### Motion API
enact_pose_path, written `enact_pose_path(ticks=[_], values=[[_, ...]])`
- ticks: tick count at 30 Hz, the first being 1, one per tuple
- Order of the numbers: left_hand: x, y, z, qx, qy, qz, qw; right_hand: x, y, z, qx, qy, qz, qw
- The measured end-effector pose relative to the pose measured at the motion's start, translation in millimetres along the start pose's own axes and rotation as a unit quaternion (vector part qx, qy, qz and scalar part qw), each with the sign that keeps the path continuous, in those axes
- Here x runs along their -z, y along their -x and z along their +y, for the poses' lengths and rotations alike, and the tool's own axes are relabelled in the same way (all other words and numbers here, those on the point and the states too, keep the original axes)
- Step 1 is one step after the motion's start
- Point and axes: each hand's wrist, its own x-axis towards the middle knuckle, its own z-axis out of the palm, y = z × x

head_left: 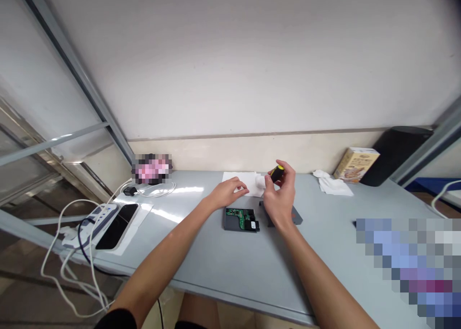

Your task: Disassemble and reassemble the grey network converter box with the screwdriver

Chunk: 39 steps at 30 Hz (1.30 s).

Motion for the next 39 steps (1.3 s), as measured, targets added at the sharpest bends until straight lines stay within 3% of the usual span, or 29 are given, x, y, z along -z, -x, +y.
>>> enact_pose_path(ticks=[3, 5, 8, 12, 22, 27, 35, 39], values=[[10.0, 30, 16, -0.021, 0.047, 0.016, 0.999, 5, 0, -2, 0.079, 0.07, -0.138, 0.985], [15.3, 53, 24, -0.034, 0.051, -0.018, 0.998, 7, 1, -6, 0.101, 0.132, -0.235, 0.958], [18.0, 81, 27, -0.02, 0.048, -0.061, 0.997, 11, 3, -11, 0.095, 0.222, -0.344, 0.907], [16.0, 94, 23, 0.007, 0.065, -0.046, 0.997, 18, 6, -14, 0.06, 0.274, -0.429, 0.859], [24.9, 96, 24, 0.012, 0.08, -0.047, 0.996, 41, 36, -25, 0.152, 0.28, -0.468, 0.824], [20.8, 95, 23, 0.017, 0.076, -0.036, 0.996, 54, 50, -23, 0.185, 0.309, -0.451, 0.817], [17.6, 94, 21, 0.042, 0.092, -0.024, 0.995, 53, 50, -17, 0.181, 0.335, -0.418, 0.825], [16.4, 94, 18, 0.055, 0.106, -0.009, 0.993, 56, 47, -15, 0.189, 0.326, -0.371, 0.849]])
